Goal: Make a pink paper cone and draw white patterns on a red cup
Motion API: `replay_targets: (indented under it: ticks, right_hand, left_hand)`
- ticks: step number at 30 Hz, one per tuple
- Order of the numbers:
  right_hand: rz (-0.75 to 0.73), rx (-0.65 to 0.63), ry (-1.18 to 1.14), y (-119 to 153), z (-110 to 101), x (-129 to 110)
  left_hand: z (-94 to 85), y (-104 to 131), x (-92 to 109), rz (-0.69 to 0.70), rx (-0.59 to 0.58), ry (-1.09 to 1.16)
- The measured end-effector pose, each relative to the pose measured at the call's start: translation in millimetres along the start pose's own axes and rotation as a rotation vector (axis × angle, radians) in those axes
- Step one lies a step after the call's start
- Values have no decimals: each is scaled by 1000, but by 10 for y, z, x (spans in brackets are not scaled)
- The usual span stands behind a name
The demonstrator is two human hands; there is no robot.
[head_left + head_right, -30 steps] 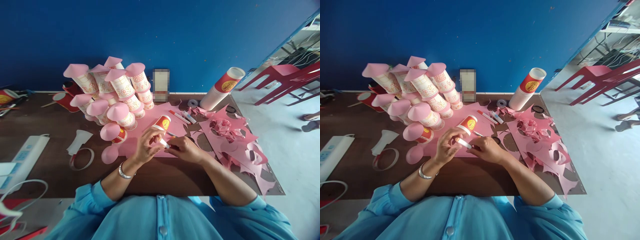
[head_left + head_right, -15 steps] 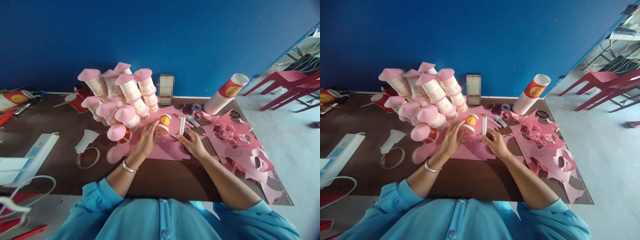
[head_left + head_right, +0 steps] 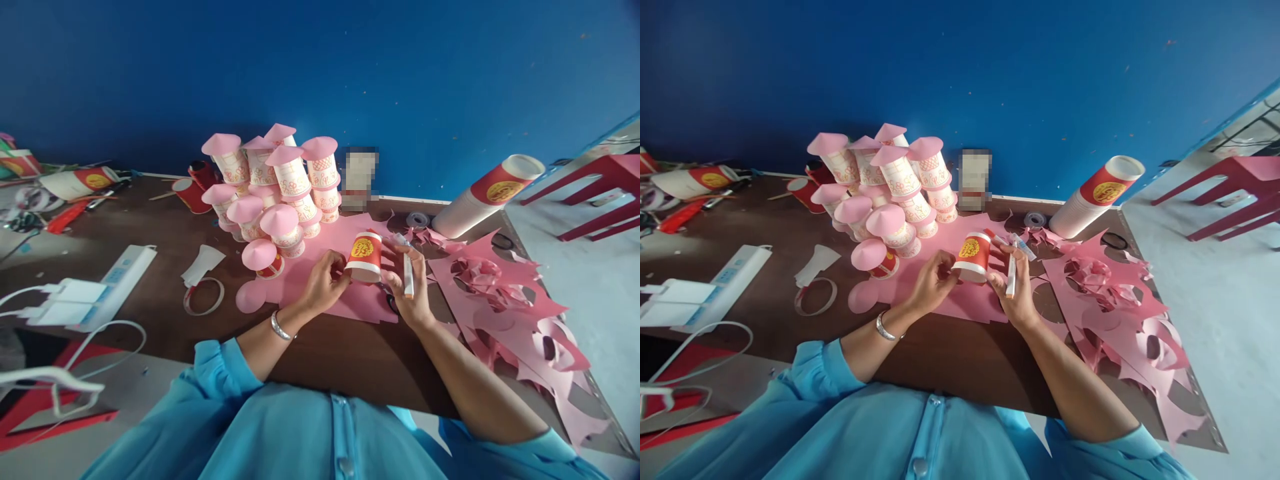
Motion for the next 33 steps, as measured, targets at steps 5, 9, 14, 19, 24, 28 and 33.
replay_targets:
  ticks: [5,9,14,19,24,28,33]
  right_hand:
    - [-69,-158,-42,-2,46,-54]
    - [-116,-215,-2,16,50,-31]
    - [-140,-159,130,4,-36,110]
    - [-246,-138,284,-20,-86,135]
    - [-364,-283,309,59,61,51]
    - [-379,-273,251,69,93,27]
    - [-300,-227,128,43,84,82]
  left_hand:
    - [40,9,14,-31,-28,48]
    - [55,15,-12,-61,-53,76]
    - [-16,-6,-9,-123,-143,407]
    - [-70,-46,88,-192,-196,597]
    - [23,-42,155,-261,-335,512]
    - [21,-42,149,-267,-325,558]
    - [-48,-30,82,-339,-240,639]
Point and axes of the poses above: each hand's wrist, its own y-axis away from the middle knuckle, its own z-axis out of the palm, x = y × z, the point moved 2 cm from there along -y, towards the middle knuckle, and after that the axes turned 11 degrees about z, right-handed, at the moved point
